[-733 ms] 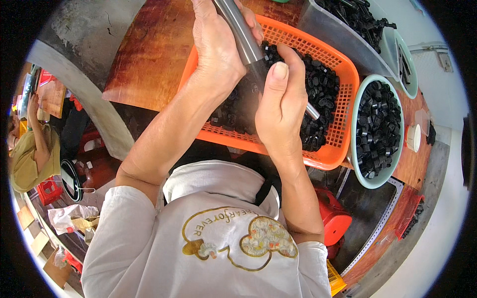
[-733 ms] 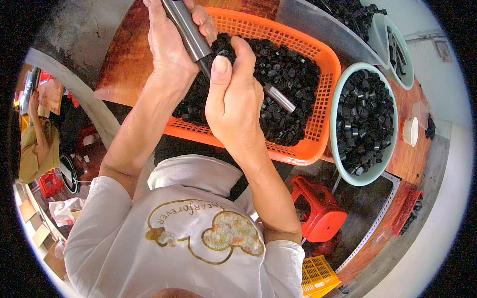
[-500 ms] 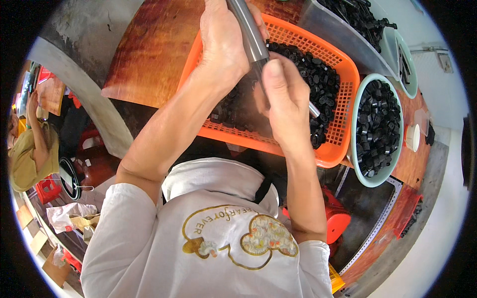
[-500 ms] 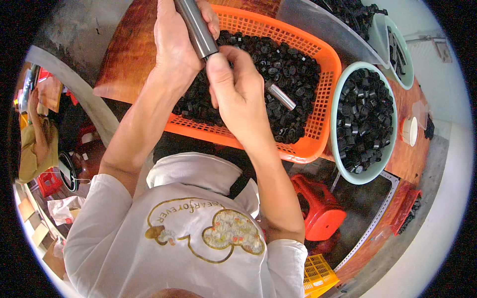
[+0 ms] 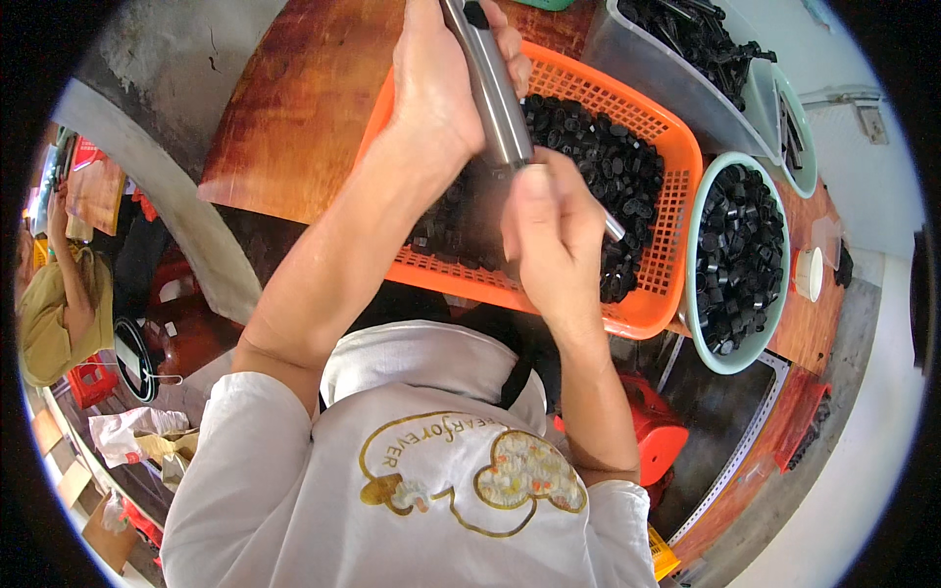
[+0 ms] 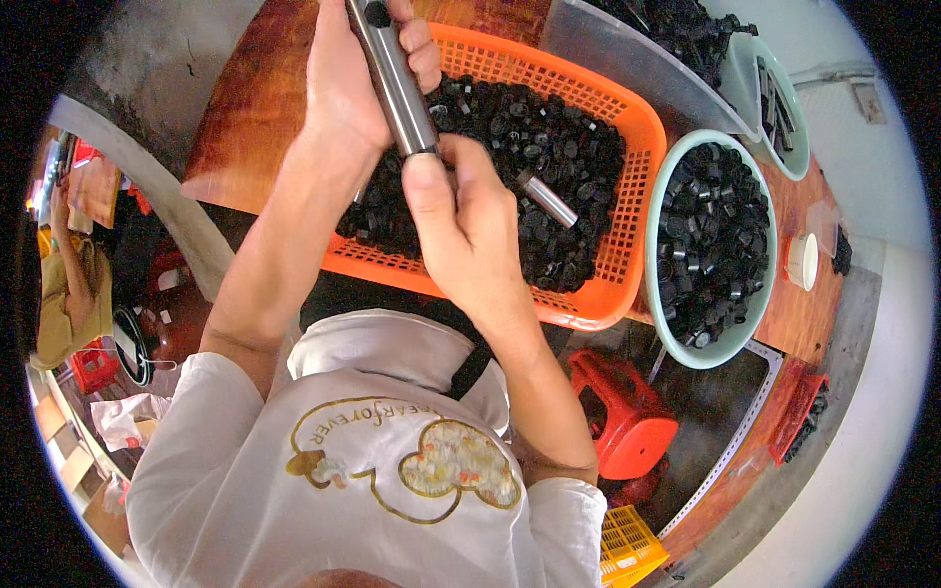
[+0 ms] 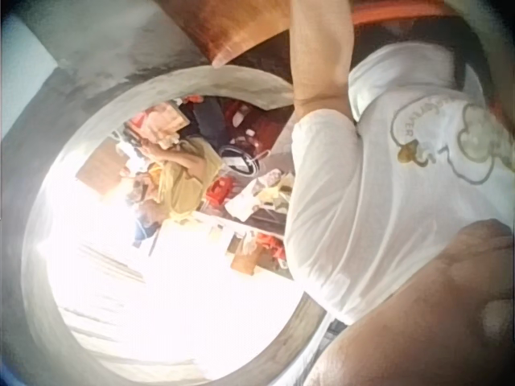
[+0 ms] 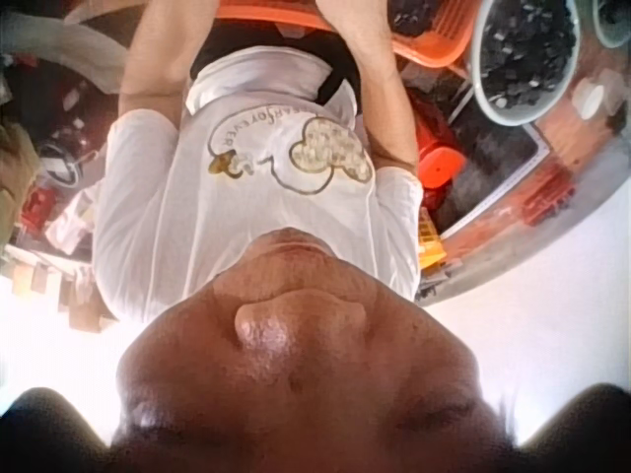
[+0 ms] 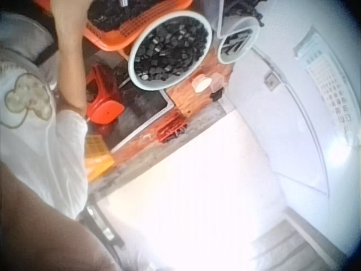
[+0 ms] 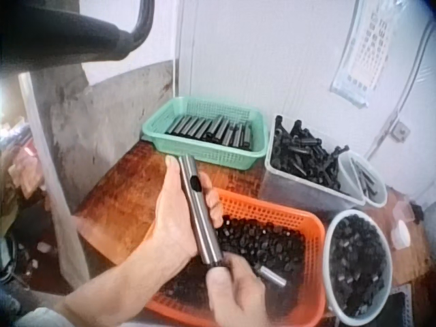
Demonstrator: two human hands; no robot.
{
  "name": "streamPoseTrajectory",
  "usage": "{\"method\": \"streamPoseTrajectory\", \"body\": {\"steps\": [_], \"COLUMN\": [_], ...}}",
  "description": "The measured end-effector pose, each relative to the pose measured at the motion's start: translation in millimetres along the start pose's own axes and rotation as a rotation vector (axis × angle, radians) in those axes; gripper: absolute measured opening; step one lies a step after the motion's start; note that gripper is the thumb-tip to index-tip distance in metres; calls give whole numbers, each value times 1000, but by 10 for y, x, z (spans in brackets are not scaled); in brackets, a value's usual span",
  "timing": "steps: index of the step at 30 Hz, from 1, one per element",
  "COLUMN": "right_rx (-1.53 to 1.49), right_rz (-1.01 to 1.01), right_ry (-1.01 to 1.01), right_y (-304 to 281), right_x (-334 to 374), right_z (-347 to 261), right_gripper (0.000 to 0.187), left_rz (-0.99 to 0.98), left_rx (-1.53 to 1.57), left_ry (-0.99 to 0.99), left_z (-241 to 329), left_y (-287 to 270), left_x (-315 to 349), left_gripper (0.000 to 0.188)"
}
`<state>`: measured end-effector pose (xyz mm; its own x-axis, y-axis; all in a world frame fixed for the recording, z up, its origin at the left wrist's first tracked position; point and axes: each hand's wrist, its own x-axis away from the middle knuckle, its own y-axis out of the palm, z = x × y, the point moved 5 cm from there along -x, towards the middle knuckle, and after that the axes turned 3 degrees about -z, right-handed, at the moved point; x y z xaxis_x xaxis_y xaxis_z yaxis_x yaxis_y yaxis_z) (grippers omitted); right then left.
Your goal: The person repeatedly picks small black plastic pieces from an orange basket and presses them onto a cylindrical metal rod, then places the assembled units into a light green bowl. The person continues this cycle throughout the clip.
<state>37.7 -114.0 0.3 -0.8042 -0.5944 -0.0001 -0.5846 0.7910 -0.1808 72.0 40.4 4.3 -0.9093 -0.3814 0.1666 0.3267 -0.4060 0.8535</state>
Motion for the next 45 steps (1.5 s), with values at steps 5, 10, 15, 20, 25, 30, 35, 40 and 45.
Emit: {"method": "streamPoseTrajectory", "body": {"steps": [5, 10, 15, 20, 25, 30, 35, 40, 45], "right_rx": [-128, -61, -199, 68, 449, 600, 457, 411, 436], "right_rz": [107, 179, 142, 25, -17, -127, -146, -100, -55], "right_ry": [-20, -17, -18, 59, -311, -459, -478, -417, -392], "right_y": [39, 46, 54, -119, -293, -342, -291, -302, -320], "right_x": [-31, -59, -207, -90, 6, -148, -162, -187, -213], "right_z": [-47, -89, -42, 62, -126, -168, -82, -42, -105], "right_gripper": [68, 74, 74, 103, 128, 145, 148, 150, 145], "left_rz": [66, 46, 60, 81, -31, -47, -16, -6, -34], "left_rx": [-36, -26, -224, -24, -4, -54, -58, -21, -13], "left_ry": [117, 142, 185, 34, -106, -166, -198, -198, -116], "left_z": [23, 36, -97, -39, -70, -155, -188, -228, -194], "left_y": [-56, 26, 147, 31, -14, 31, 7, 0, 45], "left_x": [2, 56, 226, 75, -9, 16, 43, 66, 99], "left_gripper": [67, 67, 66, 68, 67, 66, 67, 68, 68]}}
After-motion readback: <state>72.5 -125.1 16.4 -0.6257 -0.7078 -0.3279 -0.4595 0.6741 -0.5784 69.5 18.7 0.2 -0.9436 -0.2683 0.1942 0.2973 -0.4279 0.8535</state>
